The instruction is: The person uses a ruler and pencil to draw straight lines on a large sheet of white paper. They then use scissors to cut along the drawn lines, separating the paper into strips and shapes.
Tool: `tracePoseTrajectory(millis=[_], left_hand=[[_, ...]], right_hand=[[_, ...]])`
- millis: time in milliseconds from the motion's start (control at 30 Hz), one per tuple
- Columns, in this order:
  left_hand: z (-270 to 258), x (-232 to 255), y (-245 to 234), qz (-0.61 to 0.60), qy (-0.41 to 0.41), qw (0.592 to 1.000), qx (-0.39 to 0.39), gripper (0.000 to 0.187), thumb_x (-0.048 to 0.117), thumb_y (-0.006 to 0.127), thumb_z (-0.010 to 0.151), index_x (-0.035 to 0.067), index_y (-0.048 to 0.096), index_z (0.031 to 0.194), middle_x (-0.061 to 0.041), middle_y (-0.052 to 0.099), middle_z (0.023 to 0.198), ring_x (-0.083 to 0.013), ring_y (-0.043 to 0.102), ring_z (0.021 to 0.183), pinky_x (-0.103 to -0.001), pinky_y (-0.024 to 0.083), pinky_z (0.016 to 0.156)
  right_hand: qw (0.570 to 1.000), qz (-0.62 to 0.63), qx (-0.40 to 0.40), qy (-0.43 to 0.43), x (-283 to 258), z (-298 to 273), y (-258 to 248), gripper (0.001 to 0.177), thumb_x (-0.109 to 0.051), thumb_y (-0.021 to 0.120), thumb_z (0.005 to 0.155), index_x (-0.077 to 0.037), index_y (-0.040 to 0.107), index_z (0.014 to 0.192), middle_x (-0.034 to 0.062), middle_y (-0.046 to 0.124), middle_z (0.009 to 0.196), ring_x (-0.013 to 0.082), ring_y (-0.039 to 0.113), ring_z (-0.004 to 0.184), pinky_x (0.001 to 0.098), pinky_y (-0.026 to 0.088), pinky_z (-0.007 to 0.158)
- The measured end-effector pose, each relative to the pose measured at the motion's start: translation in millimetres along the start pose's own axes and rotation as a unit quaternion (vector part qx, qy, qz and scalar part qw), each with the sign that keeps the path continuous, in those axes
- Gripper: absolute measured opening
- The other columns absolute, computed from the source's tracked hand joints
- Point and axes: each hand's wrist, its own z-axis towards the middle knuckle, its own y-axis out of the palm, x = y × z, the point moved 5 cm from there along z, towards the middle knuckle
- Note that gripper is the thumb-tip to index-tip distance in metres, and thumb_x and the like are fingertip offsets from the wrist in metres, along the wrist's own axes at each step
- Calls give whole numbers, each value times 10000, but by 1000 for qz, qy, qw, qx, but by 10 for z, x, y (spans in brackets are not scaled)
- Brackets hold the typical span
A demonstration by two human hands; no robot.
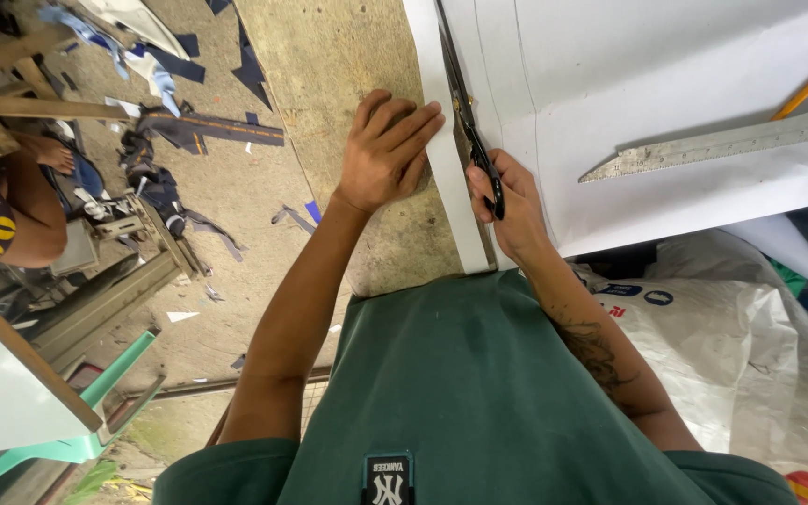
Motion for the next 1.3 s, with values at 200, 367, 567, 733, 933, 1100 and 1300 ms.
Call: tracePoseTrajectory(millis=[200,367,567,733,933,1100,1300], left_hand=[[-62,-29,81,-4,-49,997,67,268,161,645,1038,133,846,1215,-51,827,1211,-266,708,1065,-527,513,1062],[-79,-28,97,-10,-52,996,70,258,147,655,1026,124,849,1194,-62,831,1189,-274,713,1054,-532,522,1054],[-84,-52,88,-5,-52,996,76,229,166,674,1005,127,859,1133,-59,837,1146,-270,722,1041,-524,525,1060],[-97,-57,110,-1,-51,996,77,222,180,673,1006,134,861,1116,-50,839,1140,-262,723,1038,-519,529,1054],[-80,-58,99,1,-47,996,78,225,163,670,995,127,863,1104,-55,841,1119,-268,724,1029,-525,534,1047],[-80,-50,98,2,-50,996,80,219,173,670,1000,125,865,1086,-60,842,1094,-273,730,1019,-532,536,1046],[-67,-56,87,-2,-45,995,84,224,169,656,1002,116,866,1056,-69,841,1066,-271,735,999,-526,540,1044]], right_hand=[[998,7,13,-53,185,144,-52,206,-235,726,1087,-51,648,1039,-24,468,721,74,524,478,191,380,480],[998,-7,6,-58,126,130,-25,208,-221,746,1077,-40,663,1017,-20,470,702,82,519,463,199,354,467],[998,24,9,-49,103,310,-23,211,-226,732,1081,-53,642,999,-14,481,702,77,519,443,209,391,453],[998,18,9,-59,128,434,-33,204,-215,740,1080,-51,647,1002,-10,485,713,81,534,447,216,412,461],[998,-14,5,-61,68,420,-3,193,-166,766,1060,-15,656,1013,-5,465,701,90,536,437,217,388,435],[999,8,7,-53,-4,423,20,191,-172,761,1063,-28,651,1003,-2,476,693,82,528,425,213,383,420],[998,27,9,-47,-128,605,81,193,-198,737,1073,-49,639,999,-8,486,696,74,517,424,216,394,426]])
